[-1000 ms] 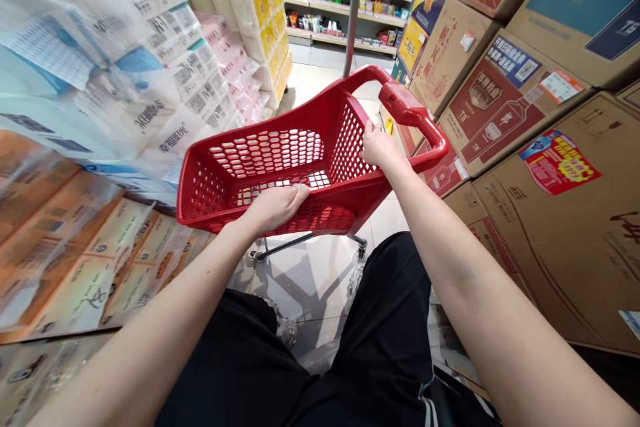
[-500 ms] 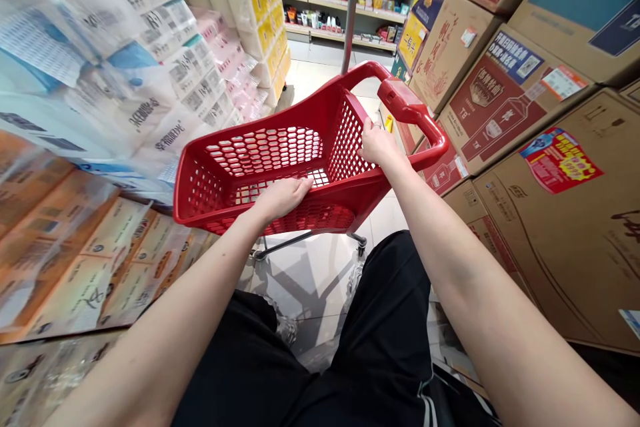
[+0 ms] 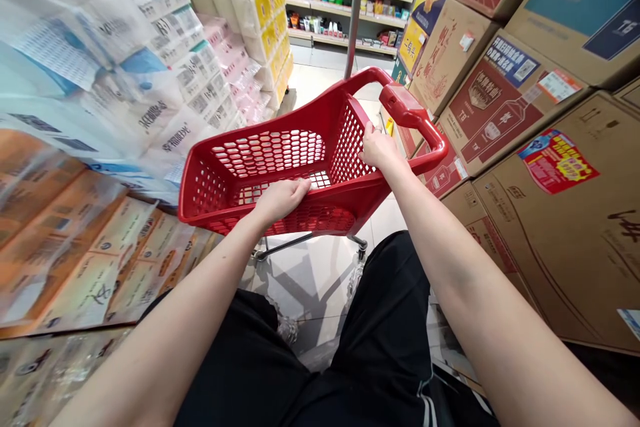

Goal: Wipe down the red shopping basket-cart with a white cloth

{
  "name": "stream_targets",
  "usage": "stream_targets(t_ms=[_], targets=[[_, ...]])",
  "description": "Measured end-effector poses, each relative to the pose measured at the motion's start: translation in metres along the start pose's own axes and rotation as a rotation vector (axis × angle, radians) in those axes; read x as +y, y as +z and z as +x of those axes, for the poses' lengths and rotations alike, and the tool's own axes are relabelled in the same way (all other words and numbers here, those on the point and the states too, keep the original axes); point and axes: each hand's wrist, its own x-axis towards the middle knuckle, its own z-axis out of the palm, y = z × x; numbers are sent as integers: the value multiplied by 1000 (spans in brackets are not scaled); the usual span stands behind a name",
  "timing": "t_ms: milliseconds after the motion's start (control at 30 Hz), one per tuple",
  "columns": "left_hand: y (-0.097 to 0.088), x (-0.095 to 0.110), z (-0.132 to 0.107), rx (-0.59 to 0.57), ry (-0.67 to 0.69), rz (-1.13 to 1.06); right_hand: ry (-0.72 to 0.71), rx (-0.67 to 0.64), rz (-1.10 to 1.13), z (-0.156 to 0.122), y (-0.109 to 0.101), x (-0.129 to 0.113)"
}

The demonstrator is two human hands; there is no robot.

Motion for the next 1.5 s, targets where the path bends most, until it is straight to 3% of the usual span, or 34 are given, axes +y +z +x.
stream_targets(t_ms=[100,367,667,900,967,1133,1500], targets=[[1,1,1,-35,-17,187,0,3,-5,-1,0,0],[-6,-2,-5,-56,52,7,8,7,8,-9,-1,0],[5,1,9,-193,-7,244,0,8,23,-7,2,4],[10,12,16,-206,-23,325,-1,1,33,-3,4,8],[10,16,15,-197,-33,341,45,7,60,-1,6,4],[9,21,10,-197,-40,357,334,100,128,3,14,-17],[17,36,9,-187,11,329,374,153,38,6,21,-23]])
